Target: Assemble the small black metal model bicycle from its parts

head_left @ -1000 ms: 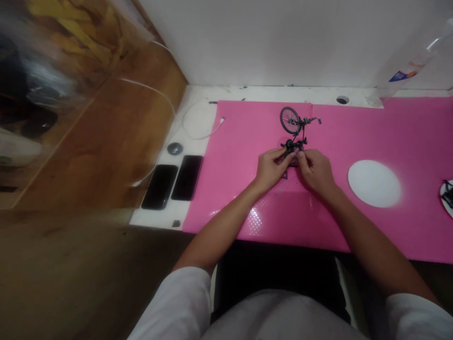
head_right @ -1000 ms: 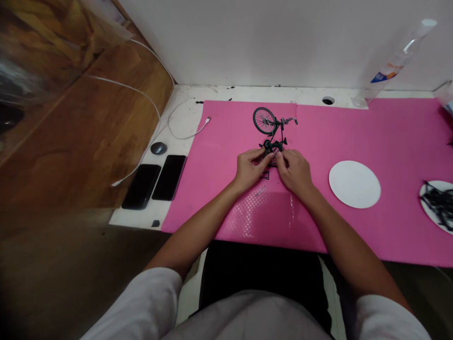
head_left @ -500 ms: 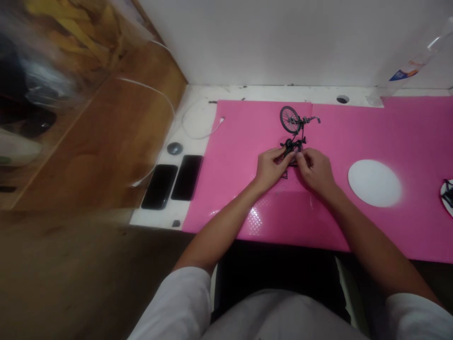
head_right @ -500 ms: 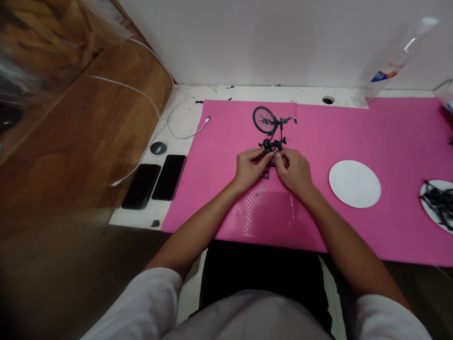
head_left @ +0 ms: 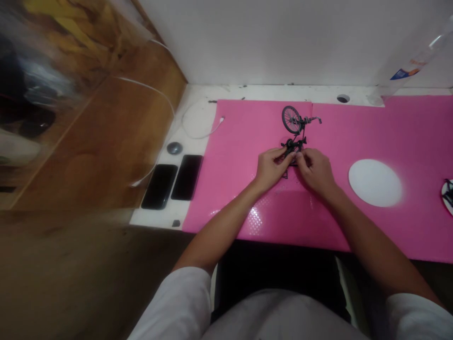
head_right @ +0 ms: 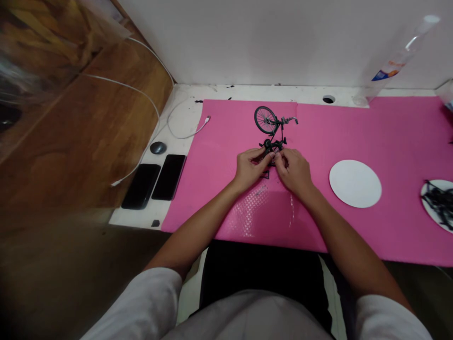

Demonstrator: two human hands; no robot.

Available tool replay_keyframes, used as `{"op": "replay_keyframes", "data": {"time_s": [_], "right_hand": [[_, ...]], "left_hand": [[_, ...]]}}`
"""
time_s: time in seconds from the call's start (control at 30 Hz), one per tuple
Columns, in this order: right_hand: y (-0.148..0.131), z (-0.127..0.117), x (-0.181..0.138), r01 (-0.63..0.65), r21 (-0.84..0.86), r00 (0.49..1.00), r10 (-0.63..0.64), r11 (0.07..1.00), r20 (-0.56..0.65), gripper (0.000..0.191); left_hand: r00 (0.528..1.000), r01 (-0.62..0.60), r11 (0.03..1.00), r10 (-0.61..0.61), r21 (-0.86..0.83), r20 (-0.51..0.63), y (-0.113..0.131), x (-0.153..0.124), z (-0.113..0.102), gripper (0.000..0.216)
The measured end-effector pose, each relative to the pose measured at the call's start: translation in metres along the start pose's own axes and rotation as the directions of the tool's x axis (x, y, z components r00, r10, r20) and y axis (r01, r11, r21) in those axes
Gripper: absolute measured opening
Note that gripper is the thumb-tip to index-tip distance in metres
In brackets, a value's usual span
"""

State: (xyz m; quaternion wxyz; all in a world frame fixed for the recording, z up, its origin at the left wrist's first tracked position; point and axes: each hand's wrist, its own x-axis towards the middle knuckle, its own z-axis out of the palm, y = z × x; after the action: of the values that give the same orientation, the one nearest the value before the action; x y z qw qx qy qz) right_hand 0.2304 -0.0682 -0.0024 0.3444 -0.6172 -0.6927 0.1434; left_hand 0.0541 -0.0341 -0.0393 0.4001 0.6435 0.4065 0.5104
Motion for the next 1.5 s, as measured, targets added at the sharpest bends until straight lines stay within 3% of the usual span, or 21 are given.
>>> {"op": "replay_keyframes", "data": {"time_s": [0.17, 0.3, 0.7, 0.93, 1.5], "right_hand": [[-0.007, -0.003, -0.001, -0.071, 0.053, 0.997, 0.071, 0.996, 0.007, 0.023], [-0.008, -0.003, -0.002, -0.06, 0.091, 0.998, 0.058, 0.994, 0.019, 0.017], [0.001, 0.0, 0.0, -0.007, 0.001, 1.0, 0.007, 1.0, 0.013, 0.033], [-0.008, -0.003, -0.002, -0.077, 0.069, 0.997, 0.077, 0.995, 0.006, 0.016], [-0.008, 0.0, -0.002, -0.001, 0.06, 0.998, 0.005, 0.998, -0.063, 0.012]], "left_hand": [[1.0, -0.016, 1.0, 0.016, 0.001, -0.012, 0.001, 0.001, -0.001, 0.041], [1.0, -0.01, 1.0, 0.01, -0.003, -0.017, 0.0, 0.001, 0.0, 0.042], [0.992, 0.124, 0.963, -0.122, -0.24, 0.023, -0.005, 0.0, 0.003, 0.034], [0.99, 0.137, 0.966, -0.137, -0.218, 0.015, -0.008, 0.001, 0.002, 0.039], [0.988, 0.154, 0.961, -0.155, -0.229, 0.012, 0.0, 0.002, -0.001, 0.028]]}}
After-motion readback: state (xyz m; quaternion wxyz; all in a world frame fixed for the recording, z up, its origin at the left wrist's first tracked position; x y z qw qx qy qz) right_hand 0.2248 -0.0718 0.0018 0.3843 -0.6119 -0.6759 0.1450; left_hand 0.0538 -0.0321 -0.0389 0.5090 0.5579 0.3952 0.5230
